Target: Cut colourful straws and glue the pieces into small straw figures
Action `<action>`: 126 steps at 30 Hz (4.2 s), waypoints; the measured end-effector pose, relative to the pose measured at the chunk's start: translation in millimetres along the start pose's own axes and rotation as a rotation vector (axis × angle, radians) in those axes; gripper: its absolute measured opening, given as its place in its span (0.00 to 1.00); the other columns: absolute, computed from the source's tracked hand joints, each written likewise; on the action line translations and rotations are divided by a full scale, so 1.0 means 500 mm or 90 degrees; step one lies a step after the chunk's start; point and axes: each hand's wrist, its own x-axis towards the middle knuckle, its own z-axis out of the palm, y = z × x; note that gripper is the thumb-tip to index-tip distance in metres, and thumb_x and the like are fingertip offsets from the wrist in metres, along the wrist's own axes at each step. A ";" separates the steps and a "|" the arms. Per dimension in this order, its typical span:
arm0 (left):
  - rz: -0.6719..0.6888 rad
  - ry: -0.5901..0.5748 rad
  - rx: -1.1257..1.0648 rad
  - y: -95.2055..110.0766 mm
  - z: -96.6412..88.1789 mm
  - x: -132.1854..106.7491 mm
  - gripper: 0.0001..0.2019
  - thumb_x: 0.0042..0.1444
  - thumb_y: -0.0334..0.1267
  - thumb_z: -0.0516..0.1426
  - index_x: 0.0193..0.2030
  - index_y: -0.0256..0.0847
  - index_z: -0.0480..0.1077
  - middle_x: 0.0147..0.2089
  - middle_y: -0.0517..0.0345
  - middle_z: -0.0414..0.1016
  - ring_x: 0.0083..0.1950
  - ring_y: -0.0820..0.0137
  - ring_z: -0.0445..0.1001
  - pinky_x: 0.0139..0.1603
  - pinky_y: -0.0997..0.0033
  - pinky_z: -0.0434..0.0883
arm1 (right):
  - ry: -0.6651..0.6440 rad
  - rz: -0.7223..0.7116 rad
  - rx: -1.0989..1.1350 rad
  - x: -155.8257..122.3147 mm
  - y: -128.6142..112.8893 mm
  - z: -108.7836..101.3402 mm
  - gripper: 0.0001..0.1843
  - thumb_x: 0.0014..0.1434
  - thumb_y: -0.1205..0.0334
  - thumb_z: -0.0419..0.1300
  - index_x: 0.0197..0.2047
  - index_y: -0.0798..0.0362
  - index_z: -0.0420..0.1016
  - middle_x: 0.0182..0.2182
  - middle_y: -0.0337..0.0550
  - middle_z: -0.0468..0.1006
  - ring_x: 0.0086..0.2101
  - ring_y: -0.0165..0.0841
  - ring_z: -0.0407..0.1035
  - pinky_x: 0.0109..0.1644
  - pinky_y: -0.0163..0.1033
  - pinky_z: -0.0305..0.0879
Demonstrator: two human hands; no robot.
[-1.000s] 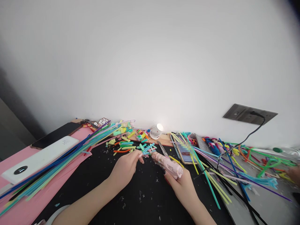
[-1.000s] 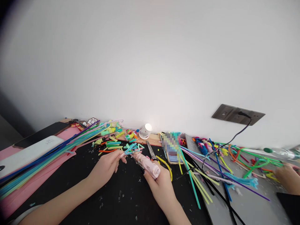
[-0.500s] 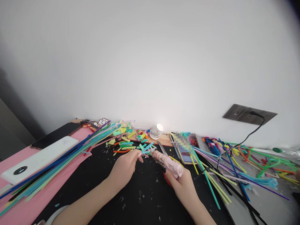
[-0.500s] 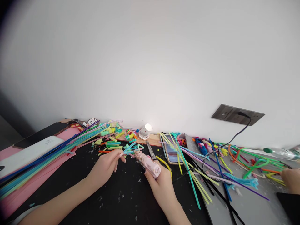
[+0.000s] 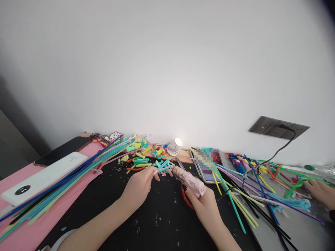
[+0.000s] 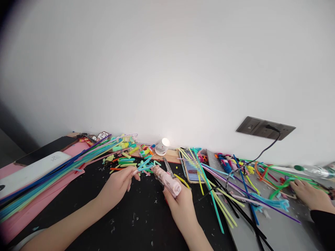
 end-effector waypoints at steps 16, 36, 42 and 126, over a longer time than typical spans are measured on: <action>0.003 -0.053 -0.248 0.023 -0.009 -0.003 0.15 0.63 0.40 0.42 0.30 0.38 0.62 0.27 0.62 0.71 0.15 0.79 0.59 0.24 0.76 0.63 | -0.138 -0.078 -0.194 -0.009 -0.021 0.001 0.30 0.39 0.77 0.50 0.48 0.49 0.66 0.39 0.42 0.72 0.42 0.41 0.63 0.47 0.49 0.56; 0.174 -0.222 -0.114 0.038 -0.003 -0.012 0.18 0.63 0.32 0.41 0.25 0.39 0.65 0.28 0.61 0.68 0.30 0.74 0.67 0.35 0.77 0.61 | 0.010 -0.221 -0.108 -0.012 -0.027 -0.007 0.26 0.54 0.67 0.57 0.56 0.47 0.59 0.54 0.50 0.60 0.53 0.45 0.57 0.51 0.50 0.62; 0.160 -0.240 -0.101 0.035 -0.001 -0.014 0.18 0.63 0.32 0.41 0.25 0.39 0.64 0.28 0.62 0.67 0.31 0.74 0.67 0.35 0.77 0.60 | 0.065 -0.244 -0.113 -0.008 -0.017 -0.006 0.11 0.54 0.65 0.59 0.43 0.49 0.68 0.46 0.50 0.66 0.47 0.42 0.64 0.47 0.47 0.65; 0.005 -0.302 -0.357 0.031 0.011 -0.013 0.16 0.64 0.41 0.42 0.31 0.36 0.65 0.26 0.62 0.71 0.14 0.83 0.55 0.17 0.81 0.55 | 0.034 -0.308 -0.079 -0.005 -0.027 -0.008 0.09 0.56 0.71 0.56 0.39 0.52 0.75 0.42 0.51 0.69 0.41 0.38 0.67 0.42 0.44 0.68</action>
